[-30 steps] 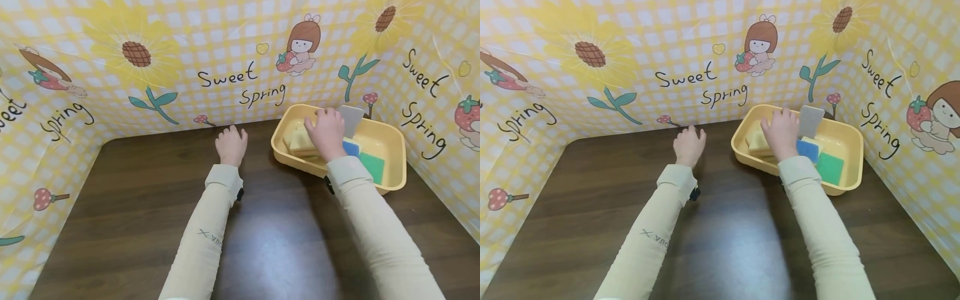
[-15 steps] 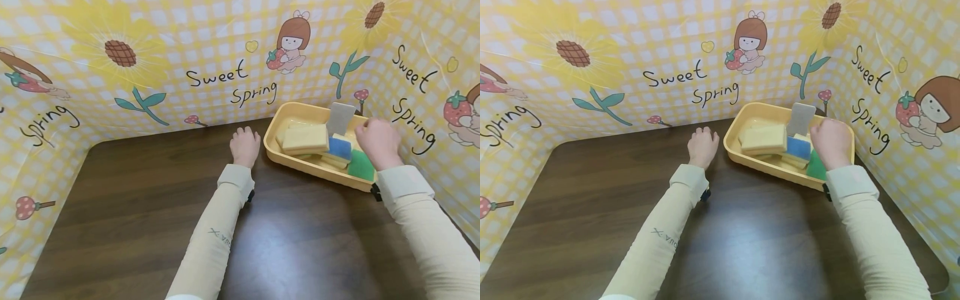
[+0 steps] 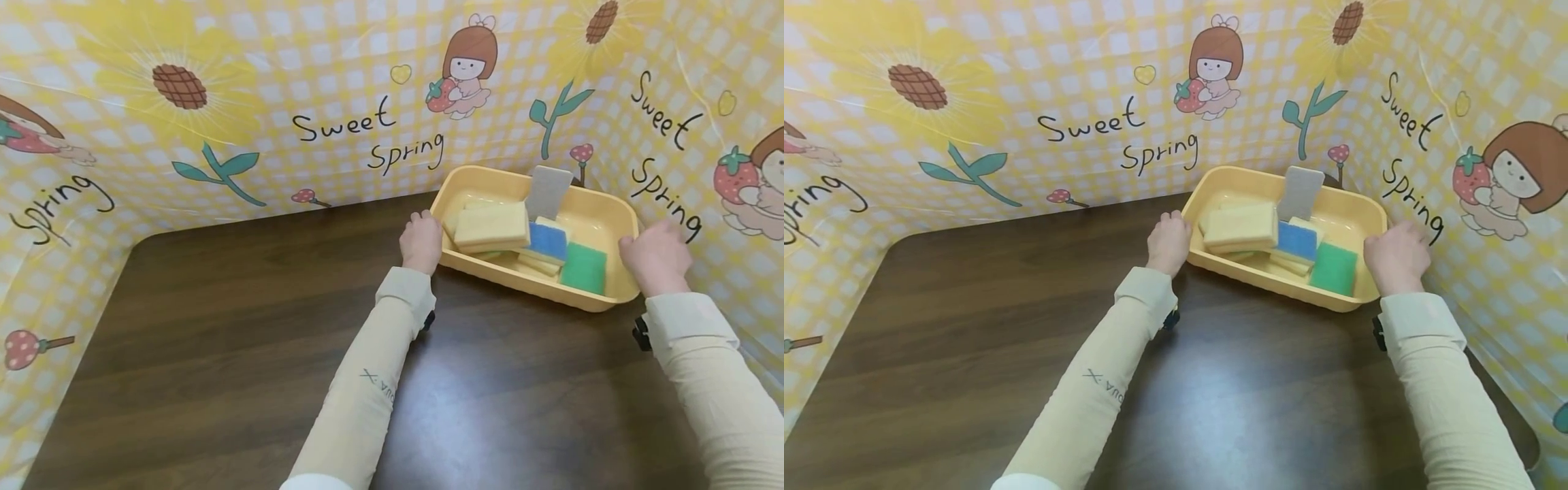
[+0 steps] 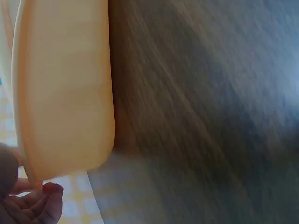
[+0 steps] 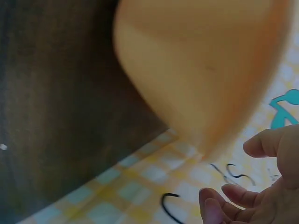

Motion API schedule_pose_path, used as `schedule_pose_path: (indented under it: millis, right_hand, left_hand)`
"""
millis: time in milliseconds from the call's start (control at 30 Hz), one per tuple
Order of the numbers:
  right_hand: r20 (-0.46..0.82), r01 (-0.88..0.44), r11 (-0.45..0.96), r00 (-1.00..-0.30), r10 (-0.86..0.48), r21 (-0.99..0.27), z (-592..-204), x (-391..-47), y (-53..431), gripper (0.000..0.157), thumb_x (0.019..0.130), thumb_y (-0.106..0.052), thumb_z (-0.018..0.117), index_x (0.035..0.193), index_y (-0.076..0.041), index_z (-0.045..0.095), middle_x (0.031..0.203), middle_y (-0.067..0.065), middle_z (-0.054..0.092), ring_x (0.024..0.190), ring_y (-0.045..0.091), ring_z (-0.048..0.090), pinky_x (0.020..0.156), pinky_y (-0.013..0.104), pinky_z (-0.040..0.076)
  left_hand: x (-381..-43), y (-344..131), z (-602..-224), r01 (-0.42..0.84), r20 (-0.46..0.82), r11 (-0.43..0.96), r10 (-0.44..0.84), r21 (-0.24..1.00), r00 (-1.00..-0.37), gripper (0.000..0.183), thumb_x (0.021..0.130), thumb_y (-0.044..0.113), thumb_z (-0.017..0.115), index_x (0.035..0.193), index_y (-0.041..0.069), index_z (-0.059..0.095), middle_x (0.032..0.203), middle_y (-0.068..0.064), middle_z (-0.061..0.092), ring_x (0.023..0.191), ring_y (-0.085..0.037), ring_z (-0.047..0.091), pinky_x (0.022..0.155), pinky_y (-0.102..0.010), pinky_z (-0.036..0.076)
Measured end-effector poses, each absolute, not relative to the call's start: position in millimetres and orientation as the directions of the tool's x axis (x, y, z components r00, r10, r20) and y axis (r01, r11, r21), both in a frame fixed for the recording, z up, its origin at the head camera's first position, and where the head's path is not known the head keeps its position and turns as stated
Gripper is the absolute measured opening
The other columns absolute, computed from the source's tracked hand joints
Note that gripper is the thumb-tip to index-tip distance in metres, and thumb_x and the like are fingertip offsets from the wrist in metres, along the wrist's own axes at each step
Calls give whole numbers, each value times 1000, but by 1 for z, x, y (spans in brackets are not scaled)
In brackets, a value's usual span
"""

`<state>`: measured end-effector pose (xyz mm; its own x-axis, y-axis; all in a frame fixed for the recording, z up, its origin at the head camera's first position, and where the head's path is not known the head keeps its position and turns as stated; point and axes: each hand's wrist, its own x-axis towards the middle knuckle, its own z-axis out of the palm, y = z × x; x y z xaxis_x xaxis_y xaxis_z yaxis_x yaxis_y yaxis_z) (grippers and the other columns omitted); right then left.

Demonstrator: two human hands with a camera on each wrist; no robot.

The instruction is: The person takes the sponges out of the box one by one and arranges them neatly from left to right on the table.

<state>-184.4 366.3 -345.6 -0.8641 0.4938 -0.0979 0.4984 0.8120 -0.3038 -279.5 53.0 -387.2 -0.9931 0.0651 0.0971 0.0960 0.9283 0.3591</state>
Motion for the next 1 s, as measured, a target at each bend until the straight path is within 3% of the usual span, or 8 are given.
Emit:
schedule_pose_path:
  millis: [167, 367, 567, 800, 1000]
  right_hand:
    - [-185, 517, 800, -856, 483, -304, -358, -183, 370, 69, 96, -32, 31, 131, 26, 19, 115, 48, 40, 104, 59, 44, 86, 62, 39]
    - [-200, 481, 812, -877, 437, -332, -372, -178, 378, 60, 95, -25, 30, 126, 26, 29, 108, 45, 44, 100, 58, 48, 76, 59, 42]
    - [-159, 447, 835, -895, 418, -322, -379, -178, 381, 51, 94, -21, 29, 112, 25, 41, 102, 42, 45, 95, 56, 49, 71, 55, 42]
    - [-180, 442, 839, -897, 405, -316, -379, -181, 382, 45, 96, -22, 29, 104, 19, 45, 96, 37, 50, 84, 46, 51, 64, 46, 42]
    - [-194, 433, 840, -901, 388, -327, -375, -179, 383, 45, 96, -22, 28, 105, 18, 45, 98, 38, 49, 85, 46, 51, 64, 46, 41]
  left_hand:
    - [-278, 54, -385, 72, 51, 925, 58, 374, -997, 26, 101, 15, 41, 119, 0, 53, 113, -15, 57, 102, -29, 62, 84, -40, 53]
    - [-277, 55, -386, 55, 32, 920, 47, 389, -998, 27, 96, 12, 47, 120, -1, 51, 115, -17, 54, 101, -30, 61, 83, -40, 53]
    - [-275, 55, -386, 21, 16, 921, 17, 390, -1000, 30, 93, 15, 49, 118, -2, 48, 112, -17, 54, 89, -29, 66, 76, -39, 56]
    - [-274, 50, -381, -27, -31, 936, -17, 352, -999, 24, 99, 15, 40, 116, 1, 50, 108, -15, 64, 95, -29, 68, 79, -39, 56]
    - [-273, 44, -380, 26, -27, 970, 33, 242, -999, 28, 103, 19, 37, 109, 3, 58, 99, -12, 70, 89, -25, 70, 73, -36, 57]
